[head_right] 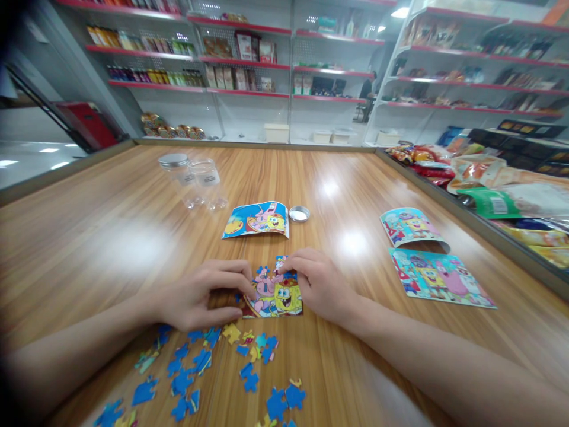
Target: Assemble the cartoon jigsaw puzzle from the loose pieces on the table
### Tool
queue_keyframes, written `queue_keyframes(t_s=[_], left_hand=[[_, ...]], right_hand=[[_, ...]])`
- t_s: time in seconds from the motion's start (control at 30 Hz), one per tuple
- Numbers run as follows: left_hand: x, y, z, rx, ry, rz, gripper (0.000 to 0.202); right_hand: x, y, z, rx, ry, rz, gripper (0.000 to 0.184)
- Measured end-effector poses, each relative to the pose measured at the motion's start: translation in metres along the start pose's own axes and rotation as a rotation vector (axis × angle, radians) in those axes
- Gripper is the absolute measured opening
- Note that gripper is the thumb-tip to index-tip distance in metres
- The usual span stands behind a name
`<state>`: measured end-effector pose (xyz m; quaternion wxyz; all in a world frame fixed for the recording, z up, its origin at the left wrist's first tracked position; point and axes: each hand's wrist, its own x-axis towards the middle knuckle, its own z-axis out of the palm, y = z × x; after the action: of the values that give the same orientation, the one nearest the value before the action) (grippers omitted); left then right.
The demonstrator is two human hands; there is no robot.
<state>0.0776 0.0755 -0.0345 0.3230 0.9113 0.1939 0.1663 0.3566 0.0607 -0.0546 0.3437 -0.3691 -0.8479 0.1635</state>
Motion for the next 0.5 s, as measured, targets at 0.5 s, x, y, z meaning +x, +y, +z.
queue_keyframes(t_s=[0.5], left_hand=[[0.0021, -0.0004, 0.0016, 0.06, 0.013, -0.011, 0.023]], right_hand=[[0.0004, -0.0041, -0.0004, -0.008, 0.014, 0.017, 0.032]])
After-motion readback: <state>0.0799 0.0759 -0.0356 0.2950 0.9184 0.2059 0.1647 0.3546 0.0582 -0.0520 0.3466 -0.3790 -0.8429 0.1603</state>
